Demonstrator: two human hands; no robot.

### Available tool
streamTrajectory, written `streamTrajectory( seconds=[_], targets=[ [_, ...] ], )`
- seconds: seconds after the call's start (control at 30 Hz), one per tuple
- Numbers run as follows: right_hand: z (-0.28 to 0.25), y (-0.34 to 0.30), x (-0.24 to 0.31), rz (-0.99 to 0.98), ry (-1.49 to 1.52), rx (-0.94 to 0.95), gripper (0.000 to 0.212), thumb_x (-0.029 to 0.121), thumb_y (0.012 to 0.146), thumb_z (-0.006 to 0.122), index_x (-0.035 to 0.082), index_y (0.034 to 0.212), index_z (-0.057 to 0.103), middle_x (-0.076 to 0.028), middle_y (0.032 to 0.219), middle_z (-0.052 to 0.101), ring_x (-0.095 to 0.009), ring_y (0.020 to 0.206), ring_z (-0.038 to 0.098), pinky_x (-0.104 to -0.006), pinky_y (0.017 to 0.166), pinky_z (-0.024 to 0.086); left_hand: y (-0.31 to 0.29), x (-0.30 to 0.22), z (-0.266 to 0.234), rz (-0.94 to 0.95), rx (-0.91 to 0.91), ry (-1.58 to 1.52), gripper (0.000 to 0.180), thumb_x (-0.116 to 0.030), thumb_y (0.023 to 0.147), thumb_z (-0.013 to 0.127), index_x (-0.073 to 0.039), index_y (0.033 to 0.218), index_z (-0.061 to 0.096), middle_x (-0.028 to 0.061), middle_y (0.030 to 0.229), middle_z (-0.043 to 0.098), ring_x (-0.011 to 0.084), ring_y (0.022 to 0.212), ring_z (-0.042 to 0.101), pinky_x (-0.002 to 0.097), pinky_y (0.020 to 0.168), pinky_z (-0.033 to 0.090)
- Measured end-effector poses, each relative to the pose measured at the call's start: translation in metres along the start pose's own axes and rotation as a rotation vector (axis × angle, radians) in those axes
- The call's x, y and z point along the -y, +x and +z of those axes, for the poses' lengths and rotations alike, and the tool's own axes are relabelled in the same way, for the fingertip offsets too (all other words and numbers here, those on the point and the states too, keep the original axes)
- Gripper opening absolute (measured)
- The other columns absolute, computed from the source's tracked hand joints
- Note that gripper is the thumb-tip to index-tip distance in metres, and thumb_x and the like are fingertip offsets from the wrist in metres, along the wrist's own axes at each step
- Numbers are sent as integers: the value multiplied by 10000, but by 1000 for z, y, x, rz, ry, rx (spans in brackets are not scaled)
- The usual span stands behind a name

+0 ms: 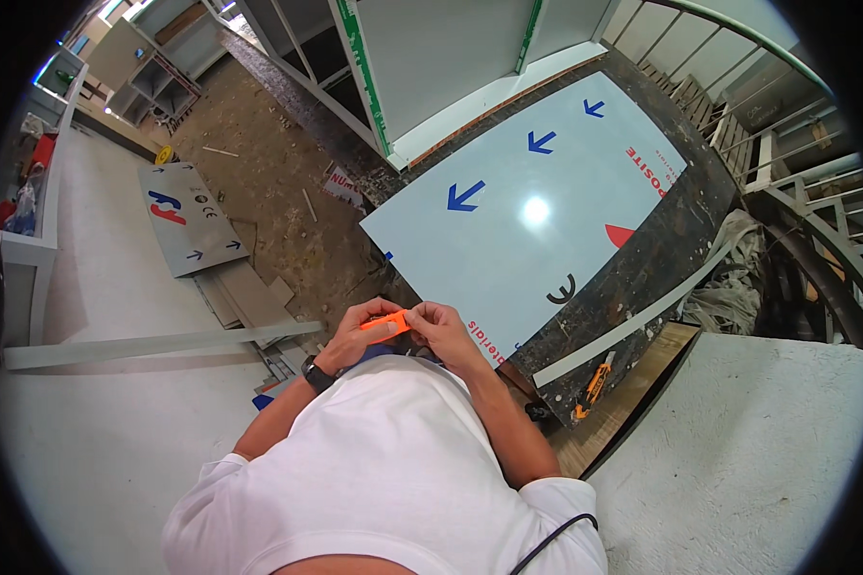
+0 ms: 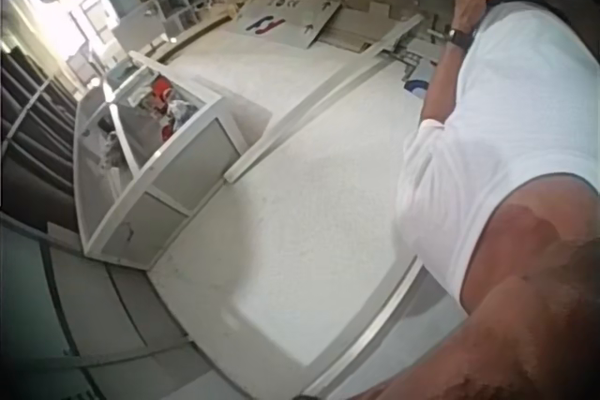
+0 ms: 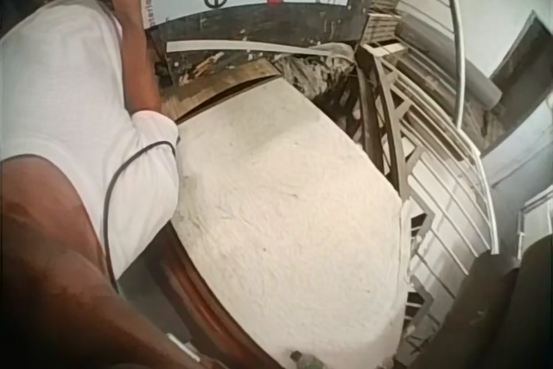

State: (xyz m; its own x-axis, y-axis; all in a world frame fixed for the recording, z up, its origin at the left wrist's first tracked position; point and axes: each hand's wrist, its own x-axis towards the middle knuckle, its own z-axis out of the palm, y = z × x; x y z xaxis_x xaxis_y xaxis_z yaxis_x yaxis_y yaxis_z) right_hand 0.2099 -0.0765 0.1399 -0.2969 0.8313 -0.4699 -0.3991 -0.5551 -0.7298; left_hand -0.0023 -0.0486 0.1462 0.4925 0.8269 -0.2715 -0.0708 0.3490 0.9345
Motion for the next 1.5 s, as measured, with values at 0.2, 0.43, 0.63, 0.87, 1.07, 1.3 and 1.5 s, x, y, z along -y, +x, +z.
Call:
streamTrajectory(
  seconds=[0.2, 0.43, 0.63, 0.87, 1.07, 1.3, 1.5],
  targets=[
    [-3, -2, -2, -119, -164, -69, 104, 114, 1017, 666, 22, 973, 683, -28, 855, 630, -90, 724, 537, -198, 690, 457, 1, 0, 7, 11, -30, 6, 309, -190, 908, 732, 14, 1136, 691, 82, 995, 686, 155, 871, 572, 274, 803, 486],
    [-17, -10, 4, 17, 30, 25, 83, 88, 1005, 674, 16, 966, 685, -31, 863, 638, -98, 732, 548, -197, 691, 458, 2, 1, 8, 39, 31, 88, 315, -165, 882, 713, 6, 1145, 680, 86, 997, 681, 160, 854, 566, 275, 794, 480],
    [-16, -10, 5, 39, 128, 76, 79, 89, 1008, 670, 18, 976, 680, -38, 874, 639, -101, 744, 559, -201, 693, 459, 0, -4, 10, 51, 41, 145, 334, -153, 856, 684, -3, 1154, 669, 79, 1013, 674, 163, 865, 561, 274, 816, 473],
    [-9, -16, 4, -93, -29, 28, 108, 118, 1035, 632, 18, 1010, 666, -50, 877, 635, -107, 752, 573, -219, 707, 470, -1, 10, 2, 50, -12, 105, 341, -161, 857, 657, -16, 1166, 663, 68, 1026, 665, 161, 888, 554, 274, 829, 464],
    [-5, -24, 30, 2, 209, 26, 96, 95, 1016, 641, 3, 1025, 667, -73, 876, 644, -114, 709, 587, -216, 661, 474, -2, -2, 6, 40, 35, 44, 319, -170, 863, 656, -7, 1136, 674, 70, 976, 664, 167, 852, 556, 279, 791, 460],
    [-84, -122, 159, -411, 241, -146, 214, 91, 999, 563, -72, 1100, 660, -143, 972, 652, -98, 601, 475, -203, 524, 397, -24, 73, -87, -331, 56, 404, 376, -281, 900, 622, -52, 1193, 679, 52, 1010, 673, 166, 865, 564, 270, 794, 451],
    [-167, -169, 218, -593, 377, -392, 247, 106, 1000, 562, -64, 1137, 676, -151, 957, 686, -119, 652, 524, -230, 566, 415, -66, 91, -119, -487, 147, 588, 365, -343, 977, 563, -84, 1208, 678, 40, 1010, 684, 176, 860, 575, 296, 782, 459]
  ],
)
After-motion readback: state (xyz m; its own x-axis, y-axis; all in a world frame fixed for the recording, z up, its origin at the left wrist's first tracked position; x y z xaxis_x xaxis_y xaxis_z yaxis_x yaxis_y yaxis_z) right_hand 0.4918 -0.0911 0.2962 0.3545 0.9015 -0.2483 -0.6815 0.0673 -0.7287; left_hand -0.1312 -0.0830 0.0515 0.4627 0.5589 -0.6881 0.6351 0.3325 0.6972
